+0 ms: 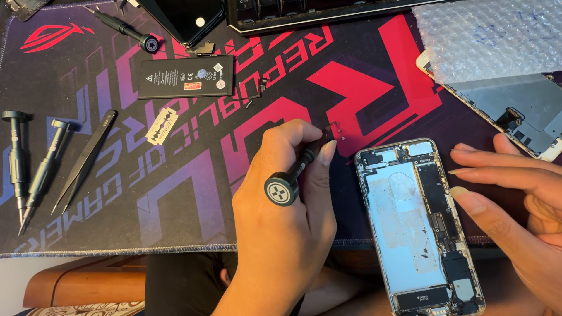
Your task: Reassembling internal components of a smartphone using precision tools like screwdrivers and tweezers.
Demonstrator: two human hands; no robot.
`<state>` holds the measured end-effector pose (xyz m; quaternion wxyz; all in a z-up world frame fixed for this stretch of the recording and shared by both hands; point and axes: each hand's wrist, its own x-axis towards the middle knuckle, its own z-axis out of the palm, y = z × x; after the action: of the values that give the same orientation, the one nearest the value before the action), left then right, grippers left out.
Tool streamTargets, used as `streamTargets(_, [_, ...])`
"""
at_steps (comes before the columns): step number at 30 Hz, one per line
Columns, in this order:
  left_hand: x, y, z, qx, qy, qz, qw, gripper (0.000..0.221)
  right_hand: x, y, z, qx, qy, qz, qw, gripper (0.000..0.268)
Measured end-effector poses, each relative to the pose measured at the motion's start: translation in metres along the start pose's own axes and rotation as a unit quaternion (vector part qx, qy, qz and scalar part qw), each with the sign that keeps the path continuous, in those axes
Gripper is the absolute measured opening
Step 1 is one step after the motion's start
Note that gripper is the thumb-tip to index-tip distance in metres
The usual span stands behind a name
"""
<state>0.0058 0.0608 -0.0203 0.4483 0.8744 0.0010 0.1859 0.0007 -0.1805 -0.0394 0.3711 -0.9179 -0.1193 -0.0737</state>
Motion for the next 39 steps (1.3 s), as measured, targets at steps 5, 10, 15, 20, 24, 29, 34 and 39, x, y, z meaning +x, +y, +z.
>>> streamTargets(5, [-0.003, 0.002, -0.002, -0.014, 0.031, -0.001, 0.999, 0.015, 0.003, -0.008, 0.001, 0.021, 0.021, -0.005, 1.000, 0.022])
streamTargets(10, [-0.004, 0.005, -0.002, -0.017, 0.042, 0.022, 0.999, 0.014, 0.007, -0.028, 0.001, 0.003, 0.038, 0.008, 0.999, 0.024])
streamTargets(15, [-0.005, 0.005, 0.003, 0.033, 0.053, -0.015, 0.998, 0.014, 0.007, -0.029, -0.001, -0.022, 0.023, 0.017, 0.999, 0.025])
streamTargets(20, [-0.003, 0.002, 0.006, 0.031, 0.026, -0.049, 0.998, 0.013, 0.002, -0.020, 0.002, 0.004, 0.024, -0.002, 1.000, 0.030])
streamTargets(24, [0.000, 0.002, 0.006, 0.026, -0.003, -0.062, 0.998, 0.014, 0.001, -0.018, 0.001, -0.006, 0.012, 0.000, 1.000, 0.032])
streamTargets(29, [0.002, 0.003, 0.005, 0.006, -0.012, -0.032, 0.999, 0.015, -0.002, -0.010, 0.005, 0.000, 0.018, 0.000, 1.000, 0.032])
streamTargets(34, [0.001, 0.003, 0.004, 0.013, -0.003, -0.030, 0.999, 0.015, -0.003, -0.010, 0.006, 0.003, 0.015, 0.018, 1.000, 0.031])
streamTargets(39, [0.002, 0.003, 0.004, 0.013, -0.003, -0.010, 1.000, 0.015, -0.002, -0.010, 0.005, 0.001, 0.014, 0.022, 1.000, 0.032])
